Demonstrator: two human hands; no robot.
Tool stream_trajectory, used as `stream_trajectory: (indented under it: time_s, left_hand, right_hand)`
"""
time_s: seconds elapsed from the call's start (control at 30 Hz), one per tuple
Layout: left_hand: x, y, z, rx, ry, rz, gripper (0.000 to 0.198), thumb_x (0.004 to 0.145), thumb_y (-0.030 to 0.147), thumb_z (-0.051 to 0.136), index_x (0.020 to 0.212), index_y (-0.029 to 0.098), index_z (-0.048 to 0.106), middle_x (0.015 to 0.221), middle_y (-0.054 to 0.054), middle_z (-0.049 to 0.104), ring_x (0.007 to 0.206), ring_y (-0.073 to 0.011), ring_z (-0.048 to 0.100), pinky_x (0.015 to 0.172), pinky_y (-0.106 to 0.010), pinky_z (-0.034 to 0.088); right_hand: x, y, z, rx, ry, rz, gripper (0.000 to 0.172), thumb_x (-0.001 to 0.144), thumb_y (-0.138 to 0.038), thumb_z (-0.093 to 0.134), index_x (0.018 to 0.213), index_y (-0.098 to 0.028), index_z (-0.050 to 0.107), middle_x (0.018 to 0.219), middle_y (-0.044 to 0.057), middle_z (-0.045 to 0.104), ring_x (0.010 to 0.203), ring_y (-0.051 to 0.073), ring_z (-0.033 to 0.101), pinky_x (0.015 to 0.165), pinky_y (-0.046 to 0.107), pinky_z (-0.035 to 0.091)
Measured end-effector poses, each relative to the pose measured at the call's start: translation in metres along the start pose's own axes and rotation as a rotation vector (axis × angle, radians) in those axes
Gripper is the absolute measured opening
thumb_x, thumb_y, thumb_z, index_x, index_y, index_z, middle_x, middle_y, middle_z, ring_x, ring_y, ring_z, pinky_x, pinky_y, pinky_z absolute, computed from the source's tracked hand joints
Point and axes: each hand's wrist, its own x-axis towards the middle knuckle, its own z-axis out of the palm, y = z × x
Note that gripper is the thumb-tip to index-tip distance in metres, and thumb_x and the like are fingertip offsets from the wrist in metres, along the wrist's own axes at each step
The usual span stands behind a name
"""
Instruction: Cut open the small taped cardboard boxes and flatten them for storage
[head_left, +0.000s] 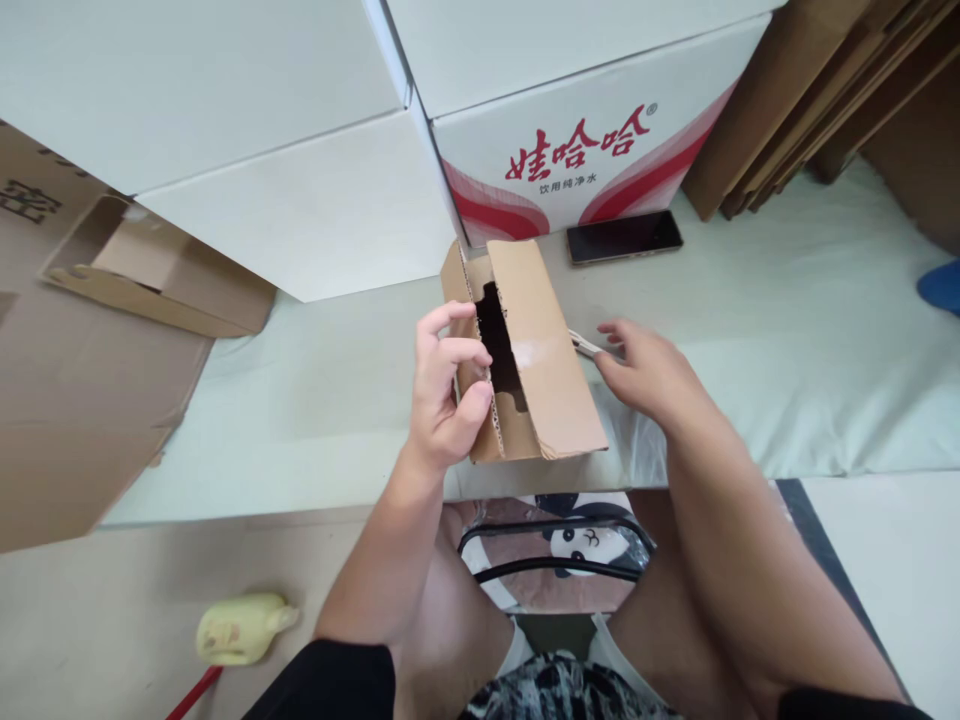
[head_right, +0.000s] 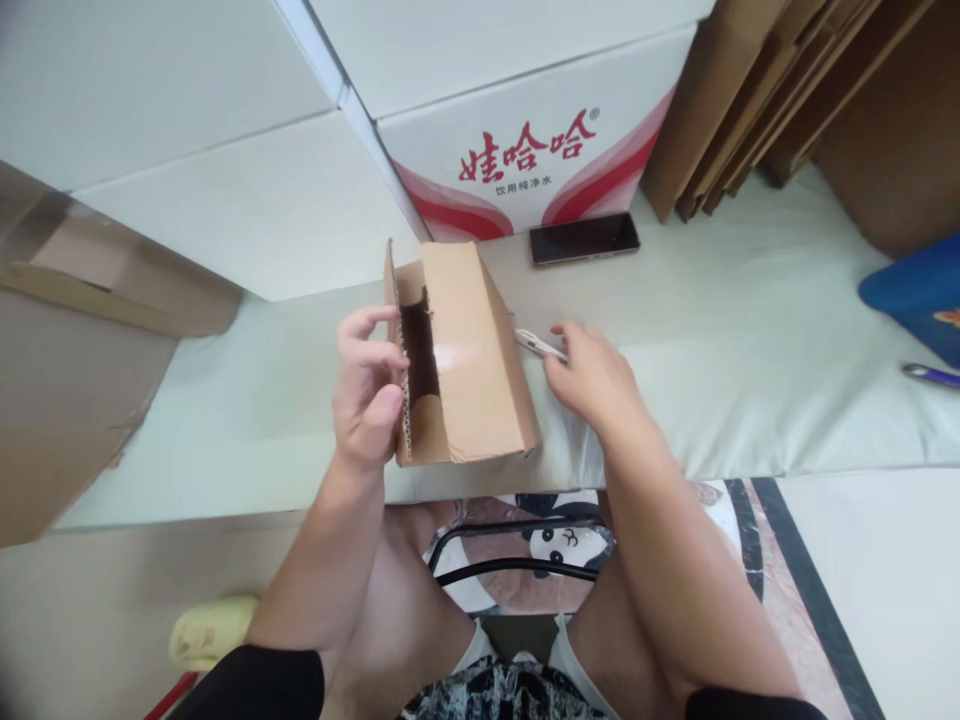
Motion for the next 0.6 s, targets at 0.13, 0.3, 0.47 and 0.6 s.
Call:
stream_trajectory:
  time_s: [0.13,0.3,0.47,0.6]
  left_hand:
    - [-0.002,-0.002,0.000,0.033,0.079,-0.058,0.042,0.097,0.067,0.042,0.093,0.026,0.050,0.129,-0.010,0.053,0.129,-0.0323,0.054,0.103,-0.054,0.051]
    - [-0.002,0.001,0.000,-0.001,0.164,0.005,0.032,0.100,0.057,0.045,0.092,0.027,0.050,0.131,-0.007,0.060,0.138,-0.0312,0.050,0.120,-0.059,0.037]
    - [0.001,0.005,-0.003,0.001,0.148,0.074,0.024,0.101,0.048,0.045,0.093,0.026,0.050,0.125,-0.006,0.067,0.138,-0.0294,0.052,0.121,-0.058,0.038]
    - [0.005,0.006,-0.004,0.050,0.146,0.103,0.021,0.101,0.043,0.044,0.093,0.025,0.049,0.116,-0.006,0.069,0.130,-0.0287,0.059,0.116,-0.058,0.043]
  right_hand:
    - [-0.016,-0.017,-0.020,0.331,0.154,-0.188,0.035,0.089,-0.040,0.057,0.117,-0.021,0.067,0.124,0.015,0.071,0.116,0.032,0.068,0.100,0.054,0.054]
    - [-0.059,-0.048,-0.052,0.363,-0.032,-0.693,0.047,0.089,-0.040,0.070,0.133,-0.027,0.058,0.146,0.012,0.054,0.141,0.029,0.053,0.113,0.045,0.050]
    - [-0.074,-0.055,-0.048,0.126,-0.158,-0.832,0.054,0.086,-0.026,0.070,0.138,-0.028,0.055,0.157,0.015,0.042,0.150,0.034,0.041,0.117,0.052,0.047]
    - [-0.067,-0.055,-0.042,0.155,-0.063,-0.795,0.059,0.079,-0.009,0.060,0.137,-0.025,0.056,0.150,0.015,0.051,0.138,0.030,0.054,0.107,0.047,0.055]
